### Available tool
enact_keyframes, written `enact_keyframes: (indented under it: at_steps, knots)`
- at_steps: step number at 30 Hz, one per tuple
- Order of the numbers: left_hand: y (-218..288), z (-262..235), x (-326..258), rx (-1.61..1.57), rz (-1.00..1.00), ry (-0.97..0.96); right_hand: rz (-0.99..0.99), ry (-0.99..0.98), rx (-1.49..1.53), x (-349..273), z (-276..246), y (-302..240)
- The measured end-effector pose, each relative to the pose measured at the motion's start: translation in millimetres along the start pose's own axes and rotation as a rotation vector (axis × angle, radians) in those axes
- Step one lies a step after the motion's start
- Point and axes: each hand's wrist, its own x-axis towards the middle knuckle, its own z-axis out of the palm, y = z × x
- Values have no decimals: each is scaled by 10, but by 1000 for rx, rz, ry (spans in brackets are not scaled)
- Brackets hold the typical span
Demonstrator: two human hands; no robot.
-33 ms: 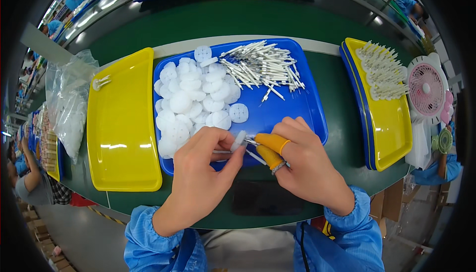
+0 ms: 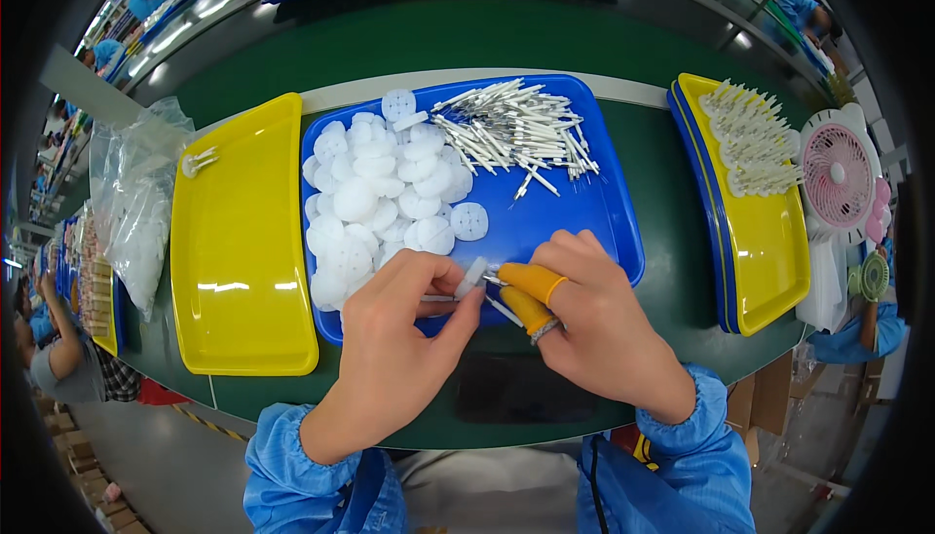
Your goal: The person inserts thin white rods into the holes of white circular plastic pieces using a yellow tool to assist. The person works at a green table in a factory setting, picking up components from a blue tray and placing the assembled units into a yellow tray.
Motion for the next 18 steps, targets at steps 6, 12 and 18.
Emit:
enact_keyframes:
  at_steps: [6, 12, 18]
  knots:
    - [-8, 32, 2, 47, 89, 31, 8, 72, 84, -19, 126, -74]
    - [-21, 1, -32, 110, 173, 17, 0, 177, 149, -68, 188, -83]
    - [-26, 60, -109, 152, 113, -3, 103, 205, 187, -44, 303, -160]
